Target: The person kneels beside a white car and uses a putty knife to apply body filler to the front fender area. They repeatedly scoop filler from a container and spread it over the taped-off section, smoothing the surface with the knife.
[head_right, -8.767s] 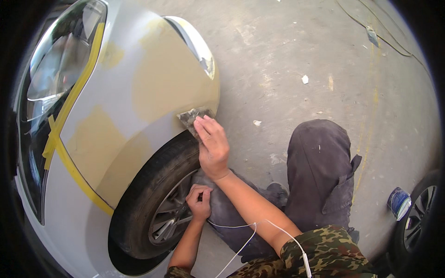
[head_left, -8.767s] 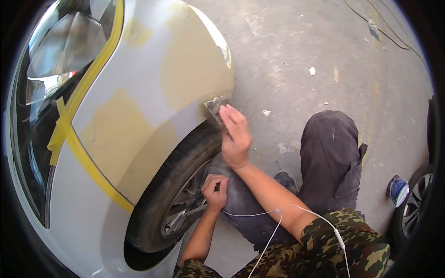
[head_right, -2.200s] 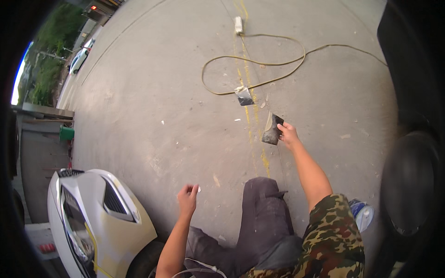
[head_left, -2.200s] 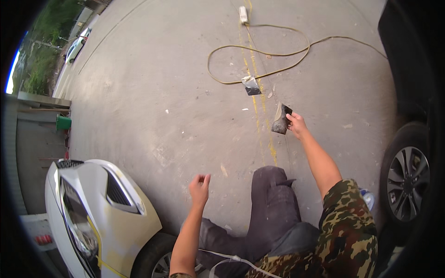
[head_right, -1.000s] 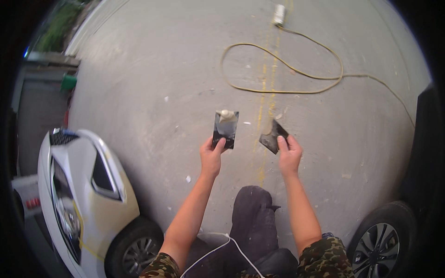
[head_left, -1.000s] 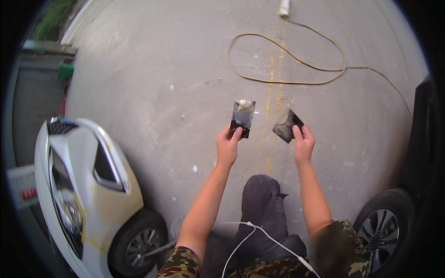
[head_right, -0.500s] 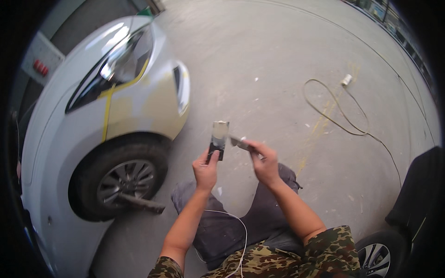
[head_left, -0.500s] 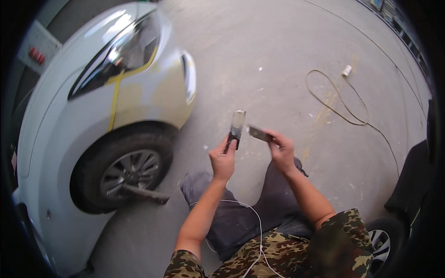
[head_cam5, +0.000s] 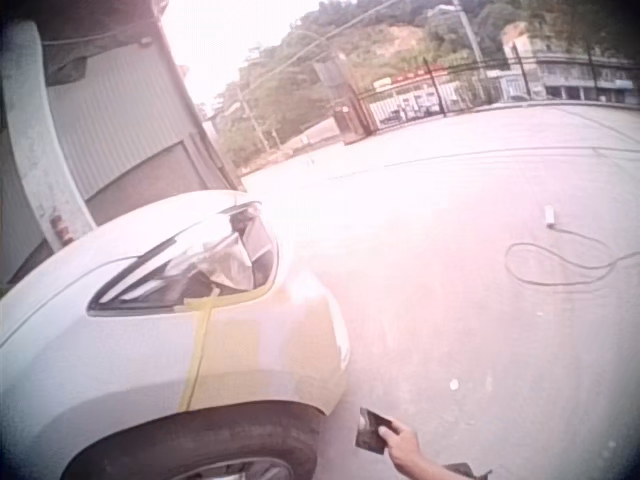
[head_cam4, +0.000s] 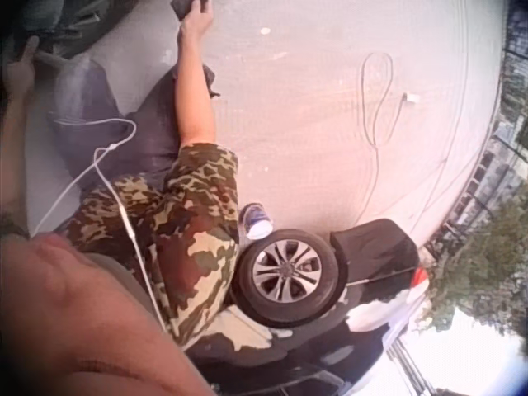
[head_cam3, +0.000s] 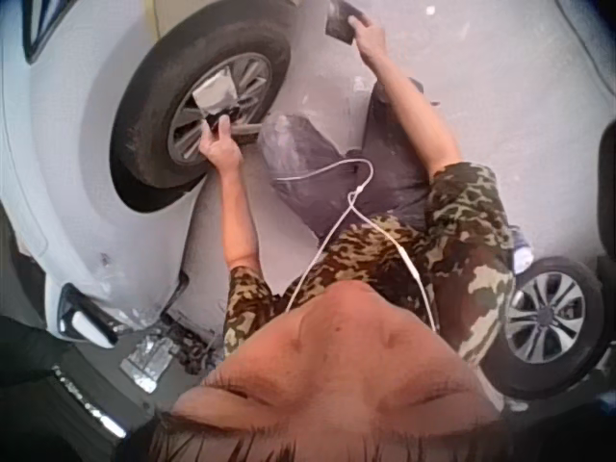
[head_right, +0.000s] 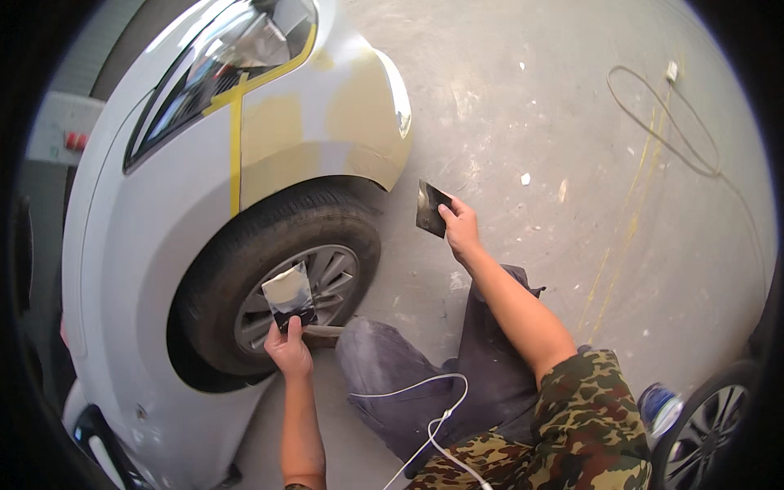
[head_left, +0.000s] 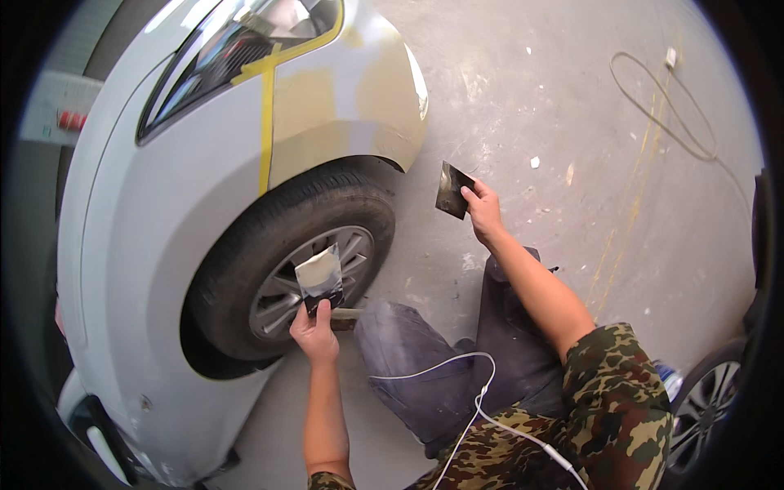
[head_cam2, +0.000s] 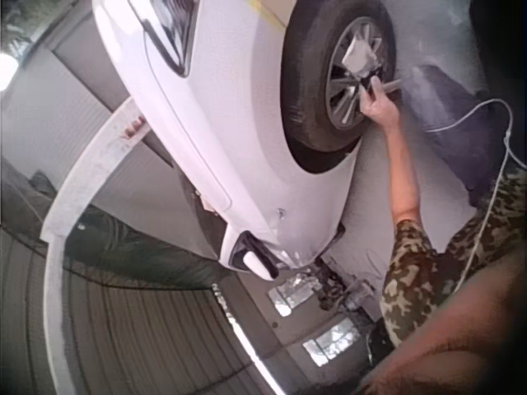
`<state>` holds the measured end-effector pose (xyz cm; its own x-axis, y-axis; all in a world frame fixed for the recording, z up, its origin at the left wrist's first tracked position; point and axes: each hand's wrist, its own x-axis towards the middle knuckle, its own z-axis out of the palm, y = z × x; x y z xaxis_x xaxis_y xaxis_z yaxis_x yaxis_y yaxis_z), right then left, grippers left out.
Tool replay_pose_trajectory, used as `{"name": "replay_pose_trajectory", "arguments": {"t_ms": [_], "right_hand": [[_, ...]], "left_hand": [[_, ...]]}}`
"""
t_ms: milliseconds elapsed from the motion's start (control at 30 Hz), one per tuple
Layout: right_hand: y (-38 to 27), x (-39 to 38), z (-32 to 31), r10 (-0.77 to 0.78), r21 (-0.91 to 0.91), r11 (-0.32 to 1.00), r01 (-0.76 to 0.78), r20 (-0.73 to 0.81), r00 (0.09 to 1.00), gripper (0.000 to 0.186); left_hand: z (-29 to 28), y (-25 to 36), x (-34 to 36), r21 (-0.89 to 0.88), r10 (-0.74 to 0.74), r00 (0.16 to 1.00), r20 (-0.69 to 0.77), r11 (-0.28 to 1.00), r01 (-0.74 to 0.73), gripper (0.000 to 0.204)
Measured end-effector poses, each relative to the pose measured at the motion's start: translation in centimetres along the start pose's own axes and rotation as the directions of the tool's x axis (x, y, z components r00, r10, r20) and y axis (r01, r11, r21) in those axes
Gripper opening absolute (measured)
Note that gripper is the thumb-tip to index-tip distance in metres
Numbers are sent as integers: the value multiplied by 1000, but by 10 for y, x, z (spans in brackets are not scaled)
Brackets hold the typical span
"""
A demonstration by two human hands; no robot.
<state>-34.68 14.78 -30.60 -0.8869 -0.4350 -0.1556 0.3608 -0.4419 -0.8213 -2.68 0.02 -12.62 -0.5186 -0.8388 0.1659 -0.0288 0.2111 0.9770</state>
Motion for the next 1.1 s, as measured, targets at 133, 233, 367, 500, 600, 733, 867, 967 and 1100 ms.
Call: {"name": "replay_pose_trajectory", "arguments": {"t_ms": [133, 233, 367, 500, 600, 733, 867, 967, 1100], "right_hand": [[6, 11, 15, 5, -16, 1000, -8, -195, 981, 30], [16, 14, 36, -130, -56, 991, 118, -293, 947, 31], [29, 31, 74, -190, -112, 981, 158, -390, 901, 32], [43, 39, 118, -422, -268, 903, 336, -397, 815, 37], [49, 28, 132, -454, -365, 870, 331, -331, 828, 42], [46, 22, 112, -437, -372, 880, 297, -386, 812, 39], [44, 50, 105, -422, -302, 901, 311, -446, 789, 38], [53, 48, 125, -447, -344, 882, 323, -392, 804, 42], [65, 22, 127, -421, -341, 889, 306, -346, 839, 45]], "left_hand": [[14, 50, 9, -7, 28, 999, 31, 1000, -28, 23], [15, 84, 24, 128, 105, 993, 60, 986, -112, 21], [20, 88, 52, 156, 172, 980, 104, 970, -187, 23], [27, 69, 71, 170, 188, 979, 75, 965, -198, 25], [24, 63, 78, 184, 225, 957, 182, 949, -257, 33], [16, 64, 80, 189, 231, 951, 203, 944, -270, 35], [14, 64, 81, 222, 219, 956, 195, 940, -260, 36], [13, 65, 79, 249, 227, 948, 222, 927, -280, 37], [11, 66, 79, 267, 229, 948, 222, 921, -285, 35]]}}
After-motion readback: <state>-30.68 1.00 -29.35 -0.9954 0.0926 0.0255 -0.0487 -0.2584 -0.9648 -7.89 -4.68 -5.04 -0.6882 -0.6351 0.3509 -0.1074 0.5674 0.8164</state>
